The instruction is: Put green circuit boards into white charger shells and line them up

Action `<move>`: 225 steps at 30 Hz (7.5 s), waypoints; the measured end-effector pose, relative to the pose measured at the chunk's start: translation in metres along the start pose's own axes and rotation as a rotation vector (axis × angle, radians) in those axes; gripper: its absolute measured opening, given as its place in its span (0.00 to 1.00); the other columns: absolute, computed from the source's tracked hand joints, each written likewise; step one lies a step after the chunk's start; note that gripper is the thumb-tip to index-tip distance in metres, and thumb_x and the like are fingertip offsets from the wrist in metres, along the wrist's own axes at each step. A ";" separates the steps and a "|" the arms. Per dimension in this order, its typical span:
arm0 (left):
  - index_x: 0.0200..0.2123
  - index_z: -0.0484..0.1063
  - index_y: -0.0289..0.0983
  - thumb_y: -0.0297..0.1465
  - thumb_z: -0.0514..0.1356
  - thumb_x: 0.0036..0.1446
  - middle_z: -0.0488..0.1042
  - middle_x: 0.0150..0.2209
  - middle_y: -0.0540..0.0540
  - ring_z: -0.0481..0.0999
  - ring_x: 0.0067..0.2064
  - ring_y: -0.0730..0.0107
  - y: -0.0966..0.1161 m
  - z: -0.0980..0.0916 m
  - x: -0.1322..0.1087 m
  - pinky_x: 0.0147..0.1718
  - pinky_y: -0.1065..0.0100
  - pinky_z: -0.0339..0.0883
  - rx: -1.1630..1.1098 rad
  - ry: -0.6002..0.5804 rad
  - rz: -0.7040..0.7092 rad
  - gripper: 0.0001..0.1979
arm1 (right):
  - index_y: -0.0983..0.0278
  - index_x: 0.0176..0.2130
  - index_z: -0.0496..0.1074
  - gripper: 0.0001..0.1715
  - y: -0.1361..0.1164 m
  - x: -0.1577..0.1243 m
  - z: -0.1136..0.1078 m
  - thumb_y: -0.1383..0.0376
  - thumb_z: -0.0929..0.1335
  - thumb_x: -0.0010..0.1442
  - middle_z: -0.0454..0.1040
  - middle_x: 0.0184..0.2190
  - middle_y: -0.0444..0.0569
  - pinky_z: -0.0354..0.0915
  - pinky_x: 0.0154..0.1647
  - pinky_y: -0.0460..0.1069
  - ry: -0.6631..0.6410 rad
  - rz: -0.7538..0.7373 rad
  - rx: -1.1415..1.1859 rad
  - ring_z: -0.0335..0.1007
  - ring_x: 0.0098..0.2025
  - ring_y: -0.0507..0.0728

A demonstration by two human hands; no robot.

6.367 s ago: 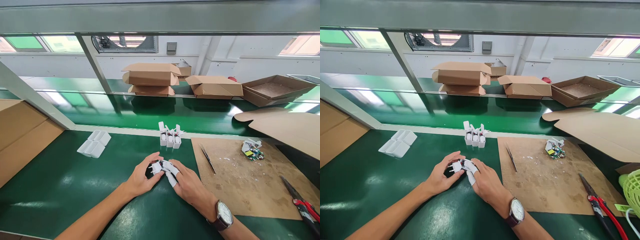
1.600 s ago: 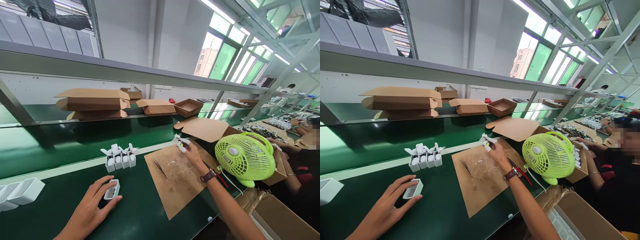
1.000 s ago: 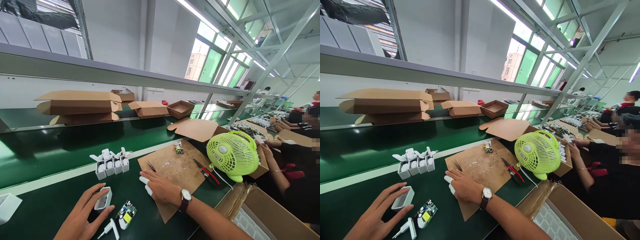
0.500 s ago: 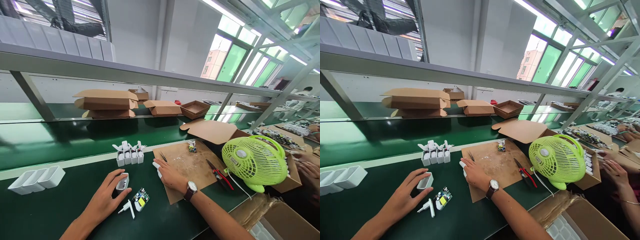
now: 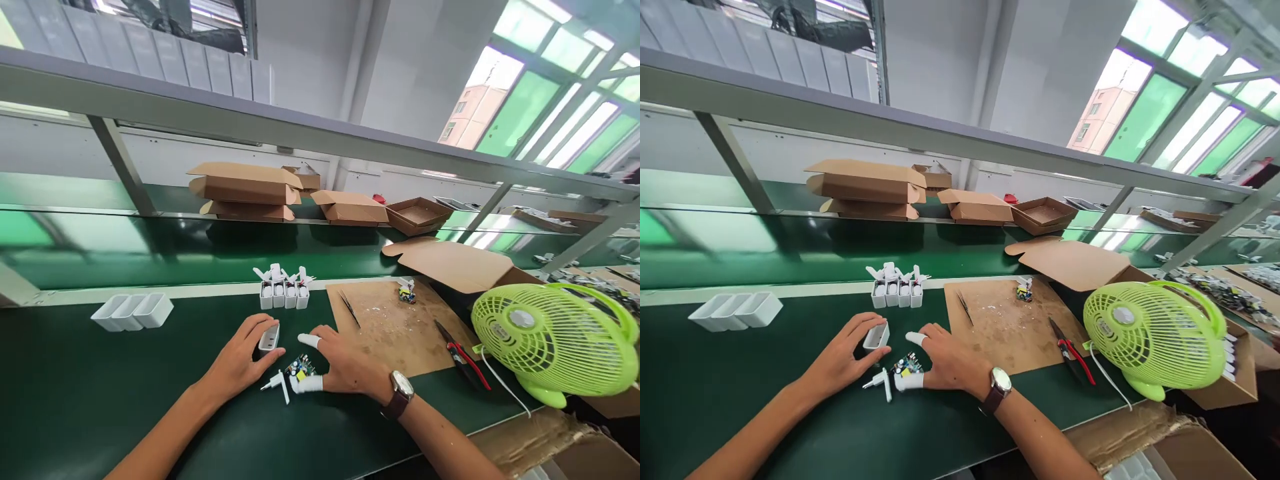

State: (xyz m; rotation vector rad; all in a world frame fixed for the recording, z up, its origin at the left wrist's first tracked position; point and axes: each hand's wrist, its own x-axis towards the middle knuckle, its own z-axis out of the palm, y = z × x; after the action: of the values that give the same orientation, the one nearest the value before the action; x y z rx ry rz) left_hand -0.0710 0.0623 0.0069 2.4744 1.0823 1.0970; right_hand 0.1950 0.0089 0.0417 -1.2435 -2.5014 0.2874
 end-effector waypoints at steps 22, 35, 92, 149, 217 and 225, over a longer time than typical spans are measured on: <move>0.63 0.63 0.44 0.40 0.66 0.62 0.70 0.58 0.39 0.75 0.59 0.53 -0.003 -0.007 -0.001 0.59 0.52 0.74 -0.060 -0.088 -0.149 0.29 | 0.61 0.60 0.68 0.33 0.013 0.027 0.002 0.69 0.73 0.56 0.75 0.53 0.56 0.71 0.53 0.61 -0.113 -0.088 0.074 0.69 0.55 0.66; 0.68 0.53 0.45 0.36 0.68 0.59 0.72 0.60 0.40 0.76 0.59 0.53 -0.007 -0.010 -0.001 0.59 0.50 0.74 -0.107 -0.187 -0.258 0.39 | 0.56 0.66 0.59 0.35 0.016 0.032 -0.001 0.68 0.68 0.63 0.72 0.54 0.54 0.75 0.54 0.61 0.318 -0.038 0.292 0.71 0.56 0.64; 0.71 0.50 0.43 0.29 0.64 0.64 0.73 0.59 0.37 0.71 0.61 0.52 0.008 0.009 -0.001 0.58 0.47 0.73 -0.061 0.066 0.024 0.38 | 0.67 0.73 0.49 0.45 -0.012 0.029 0.017 0.79 0.64 0.62 0.72 0.57 0.61 0.75 0.58 0.65 0.490 -0.223 -0.069 0.68 0.61 0.68; 0.72 0.51 0.45 0.26 0.63 0.64 0.73 0.59 0.38 0.71 0.62 0.53 0.012 0.014 -0.003 0.60 0.47 0.72 -0.123 0.106 0.016 0.38 | 0.67 0.73 0.47 0.45 -0.012 0.031 0.021 0.80 0.63 0.62 0.73 0.56 0.64 0.76 0.56 0.65 0.519 -0.269 -0.064 0.68 0.62 0.68; 0.49 0.68 0.41 0.33 0.60 0.64 0.75 0.41 0.46 0.76 0.38 0.67 0.016 0.008 0.004 0.40 0.64 0.75 -0.366 0.079 -0.339 0.11 | 0.53 0.61 0.68 0.24 0.006 0.036 0.039 0.67 0.69 0.68 0.75 0.54 0.54 0.77 0.53 0.58 0.323 -0.069 0.424 0.76 0.54 0.61; 0.52 0.67 0.41 0.33 0.64 0.62 0.75 0.44 0.45 0.78 0.42 0.65 0.011 0.006 0.003 0.45 0.61 0.77 -0.461 0.025 -0.308 0.16 | 0.56 0.61 0.69 0.24 0.003 0.040 0.040 0.70 0.66 0.67 0.76 0.49 0.55 0.78 0.46 0.58 0.275 -0.119 0.319 0.75 0.47 0.63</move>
State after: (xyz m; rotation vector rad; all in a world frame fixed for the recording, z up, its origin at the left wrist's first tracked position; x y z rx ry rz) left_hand -0.0598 0.0568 0.0096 1.8744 1.0323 1.1295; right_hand 0.1593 0.0410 0.0122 -0.9341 -2.1805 0.4337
